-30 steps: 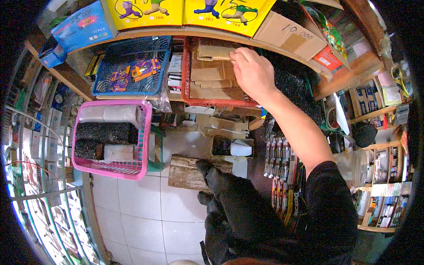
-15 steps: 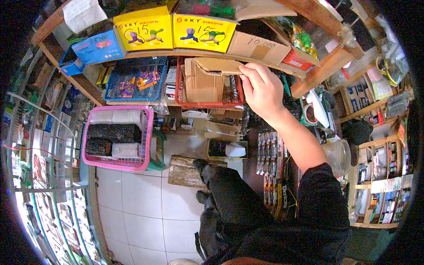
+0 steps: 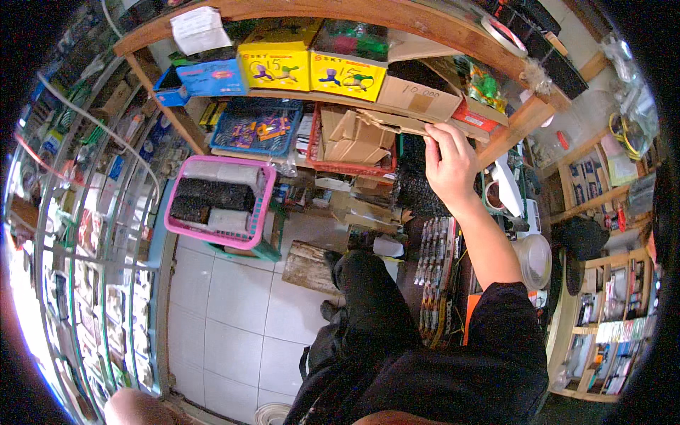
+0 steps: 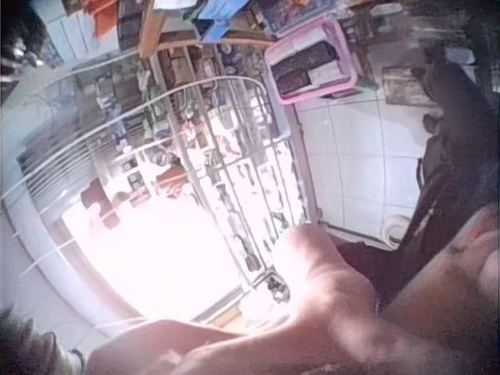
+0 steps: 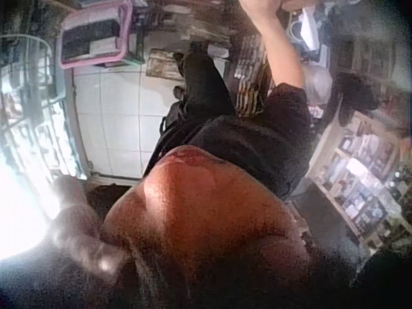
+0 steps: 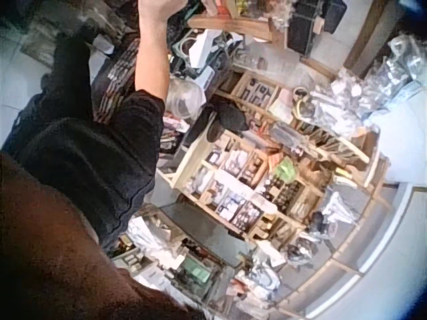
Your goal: The person assembles a small cardboard box by folding the flaps and securing them with tape using scissors and a roll of double-sided tape.
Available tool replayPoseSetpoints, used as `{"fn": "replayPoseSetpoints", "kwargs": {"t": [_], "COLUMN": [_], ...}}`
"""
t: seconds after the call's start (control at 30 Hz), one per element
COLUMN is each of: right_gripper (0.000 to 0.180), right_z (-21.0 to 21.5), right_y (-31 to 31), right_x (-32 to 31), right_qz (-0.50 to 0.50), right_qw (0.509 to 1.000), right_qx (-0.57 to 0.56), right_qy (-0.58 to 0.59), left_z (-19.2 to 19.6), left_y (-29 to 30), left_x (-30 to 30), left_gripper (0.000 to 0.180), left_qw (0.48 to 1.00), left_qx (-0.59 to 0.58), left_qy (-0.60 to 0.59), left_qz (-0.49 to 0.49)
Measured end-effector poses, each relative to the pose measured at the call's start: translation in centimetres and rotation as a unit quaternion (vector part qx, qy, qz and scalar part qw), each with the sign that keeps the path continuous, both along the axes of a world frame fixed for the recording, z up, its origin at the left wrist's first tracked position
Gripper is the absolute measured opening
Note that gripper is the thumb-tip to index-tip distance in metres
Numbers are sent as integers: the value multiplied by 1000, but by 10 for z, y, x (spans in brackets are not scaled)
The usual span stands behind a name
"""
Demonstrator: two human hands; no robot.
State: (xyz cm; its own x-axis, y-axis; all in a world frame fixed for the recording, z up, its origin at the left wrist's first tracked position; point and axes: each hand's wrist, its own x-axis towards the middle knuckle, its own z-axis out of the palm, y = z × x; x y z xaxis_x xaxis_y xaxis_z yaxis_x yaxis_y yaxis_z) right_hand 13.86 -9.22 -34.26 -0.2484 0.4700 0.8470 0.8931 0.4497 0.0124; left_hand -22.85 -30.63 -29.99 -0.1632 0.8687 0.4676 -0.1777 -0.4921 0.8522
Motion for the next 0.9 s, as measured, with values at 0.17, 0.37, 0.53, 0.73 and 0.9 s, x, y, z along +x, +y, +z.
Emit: {"fn": "replayPoseSetpoints", "kwargs": {"t": [0.17, 0.37, 0.53, 0.73, 0.9], "right_gripper": [17, 17, 16, 17, 19], "right_z": [-3, -20, -24, -34, -33], "right_y": [1, 22, 32, 35, 39], "right_x": [-1, 8, 9, 13, 10], "right_qz": [16, 15, 20, 6, 29], "right_qw": [999, 998, 996, 995, 994], "right_qx": [6, -5, -18, -21, -10], "right_qy": [31, 64, 82, 101, 102], "left_z": [69, 114, 132, 72, -75], "left_y": [4, 12, 25, 118, 261], "left_x": [5, 12, 10, 27, 103], "left_gripper": [50, 53, 55, 31, 28], "left_qw": [989, 965, 953, 985, 940], "left_qx": [109, 180, 213, 101, -69], "left_qy": [-66, -115, -142, 30, 298], "left_qz": [-81, -152, -164, 138, 154]}}
